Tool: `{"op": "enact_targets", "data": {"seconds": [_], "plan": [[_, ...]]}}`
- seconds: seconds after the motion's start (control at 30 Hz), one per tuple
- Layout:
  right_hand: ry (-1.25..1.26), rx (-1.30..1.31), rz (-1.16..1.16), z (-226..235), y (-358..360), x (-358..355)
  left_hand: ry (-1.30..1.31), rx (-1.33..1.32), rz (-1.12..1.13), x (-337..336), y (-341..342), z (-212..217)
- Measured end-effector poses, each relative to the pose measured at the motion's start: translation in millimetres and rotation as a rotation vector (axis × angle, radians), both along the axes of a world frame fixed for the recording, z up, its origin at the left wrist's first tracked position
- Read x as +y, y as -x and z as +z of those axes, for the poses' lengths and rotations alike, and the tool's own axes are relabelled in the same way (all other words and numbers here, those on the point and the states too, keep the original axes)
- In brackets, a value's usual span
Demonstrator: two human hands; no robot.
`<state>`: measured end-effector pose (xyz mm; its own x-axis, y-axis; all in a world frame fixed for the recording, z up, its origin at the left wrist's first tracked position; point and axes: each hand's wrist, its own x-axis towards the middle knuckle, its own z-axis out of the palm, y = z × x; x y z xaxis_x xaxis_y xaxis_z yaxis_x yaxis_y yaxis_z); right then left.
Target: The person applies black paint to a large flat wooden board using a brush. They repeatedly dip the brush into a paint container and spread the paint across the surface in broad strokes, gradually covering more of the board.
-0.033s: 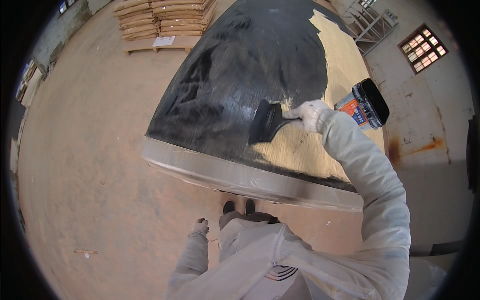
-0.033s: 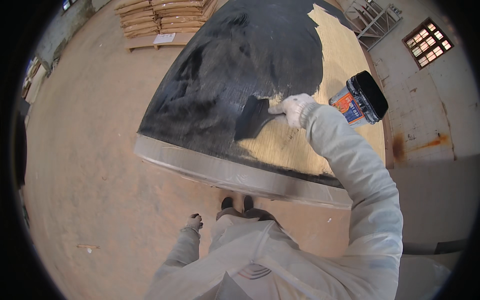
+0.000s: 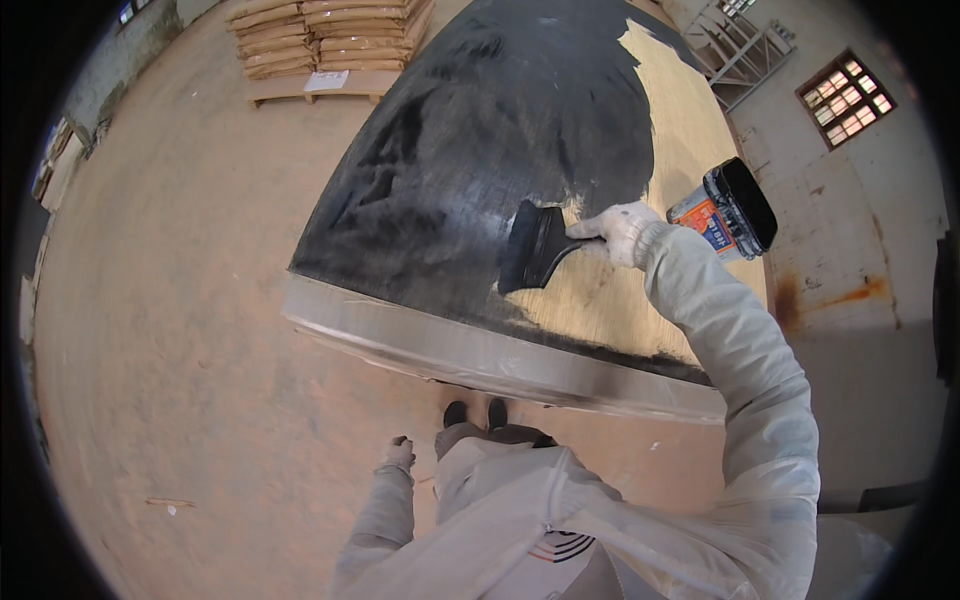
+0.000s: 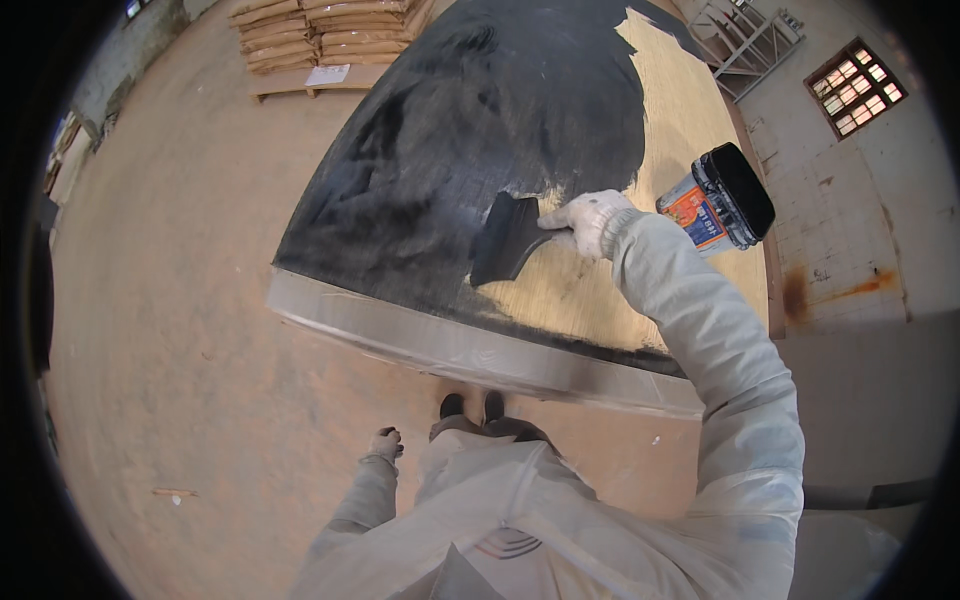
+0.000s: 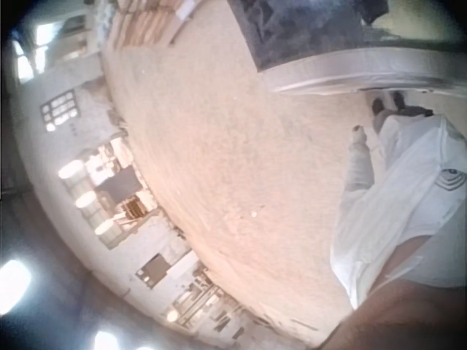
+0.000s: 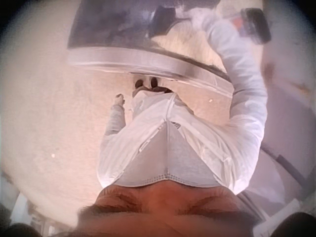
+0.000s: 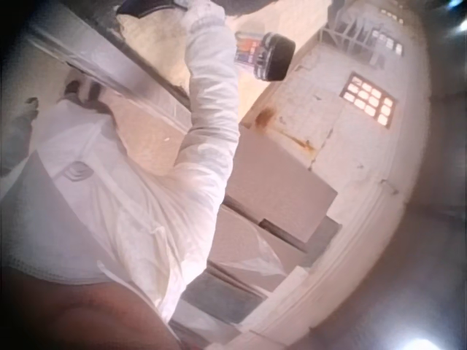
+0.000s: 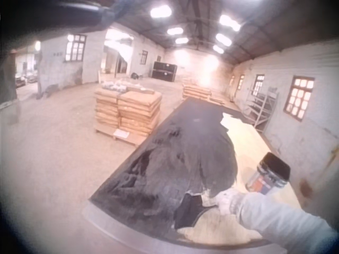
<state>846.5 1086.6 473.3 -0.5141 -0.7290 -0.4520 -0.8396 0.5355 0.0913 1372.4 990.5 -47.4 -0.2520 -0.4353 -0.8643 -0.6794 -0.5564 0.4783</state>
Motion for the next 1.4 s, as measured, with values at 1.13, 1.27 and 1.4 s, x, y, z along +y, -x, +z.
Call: {"op": "enact_targets", "data": {"seconds": [1.13,1.27,1.4], "plan": [[-0.045,0.188,-0.409,-29,74,31,-0.019,-0.107,-0.145,-7,30,-23],[0.131,0.066,-0.335,-20,73,41,-0.054,-0.092,-0.061,-9,30,-4],[0.046,0.083,-0.304,-20,81,40,-0.043,-0.126,-0.074,-13,18,3]]}}
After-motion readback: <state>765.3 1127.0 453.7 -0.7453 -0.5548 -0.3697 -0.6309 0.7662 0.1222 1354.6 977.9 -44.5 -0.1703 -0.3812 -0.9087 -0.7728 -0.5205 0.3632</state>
